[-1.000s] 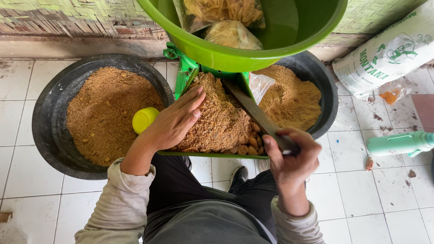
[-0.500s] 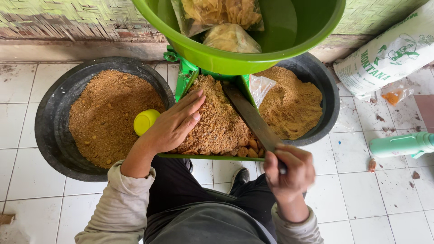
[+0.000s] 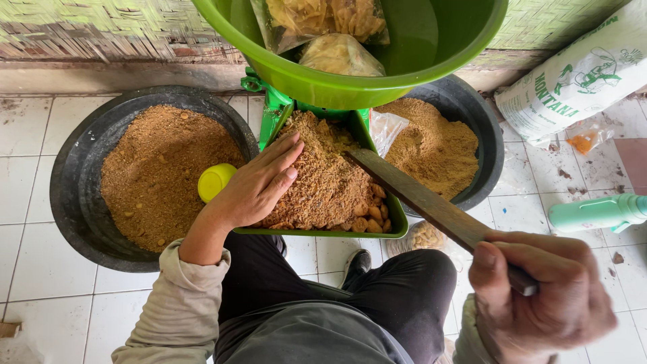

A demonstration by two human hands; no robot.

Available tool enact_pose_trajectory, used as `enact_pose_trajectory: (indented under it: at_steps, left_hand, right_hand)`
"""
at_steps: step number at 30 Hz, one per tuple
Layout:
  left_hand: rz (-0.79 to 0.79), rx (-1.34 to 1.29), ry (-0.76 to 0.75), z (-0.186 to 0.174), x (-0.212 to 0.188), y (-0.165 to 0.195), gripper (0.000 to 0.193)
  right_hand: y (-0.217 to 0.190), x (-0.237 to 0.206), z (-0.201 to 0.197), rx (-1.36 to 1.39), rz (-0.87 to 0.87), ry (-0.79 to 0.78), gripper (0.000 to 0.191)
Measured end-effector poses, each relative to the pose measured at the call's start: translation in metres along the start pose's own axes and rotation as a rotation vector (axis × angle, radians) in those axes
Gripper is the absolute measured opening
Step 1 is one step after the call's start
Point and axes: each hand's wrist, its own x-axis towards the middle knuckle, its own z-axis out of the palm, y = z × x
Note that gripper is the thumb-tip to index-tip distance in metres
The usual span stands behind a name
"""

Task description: The person pours whole grains from a plastic bag into a green grinding machine hopper. They use a flat metal tool to push the grains into the machine and then scoop the resulting ground powder from a large black basin into the hopper, repeating the process.

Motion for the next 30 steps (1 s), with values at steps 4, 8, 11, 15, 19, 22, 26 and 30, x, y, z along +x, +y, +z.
enact_pose_trajectory:
  at_steps: [4, 8, 11, 15, 19, 22, 26, 30]
  left_hand:
    - [-0.009, -0.023, 0.005, 0.0, -0.002, 0.0, 0.052]
    - [0.077, 0.022, 0.036, 0.001, -0.001, 0.001, 0.051]
    - [0.043, -0.016, 0.026, 0.0, -0.001, 0.0, 0.051]
    - [0.064, 0.012, 0.026, -0.001, 0.0, 0.001, 0.051]
    - [-0.01, -0.043, 0.006, -0.001, -0.001, 0.002, 0.051]
    - [0.006, -0.021, -0.008, -0.002, 0.001, 0.002, 0.052]
    - [0.003, -0.033, -0.007, -0.003, 0.0, 0.002, 0.052]
    - [-0.003, -0.064, 0.008, -0.003, 0.0, 0.003, 0.052]
  right_hand:
    - [0.001, 0.006, 0.014, -0.14, -0.1, -0.154, 0.03]
    - [-0.001, -0.005, 0.031, -0.13, -0.082, -0.11, 0.028]
    - [-0.005, -0.016, 0.043, -0.109, -0.119, 0.031, 0.03]
    - [-0.007, -0.022, 0.055, -0.084, -0.073, -0.088, 0.026]
    - [-0.01, -0.018, 0.06, -0.064, -0.045, -0.138, 0.026]
    - [-0.015, -0.017, 0.063, -0.091, -0.06, -0.117, 0.027]
    - [-0.016, -0.023, 0.075, -0.004, -0.034, -0.12, 0.026]
    - [-0.005, -0.033, 0.083, -0.035, -0.059, -0.126, 0.027]
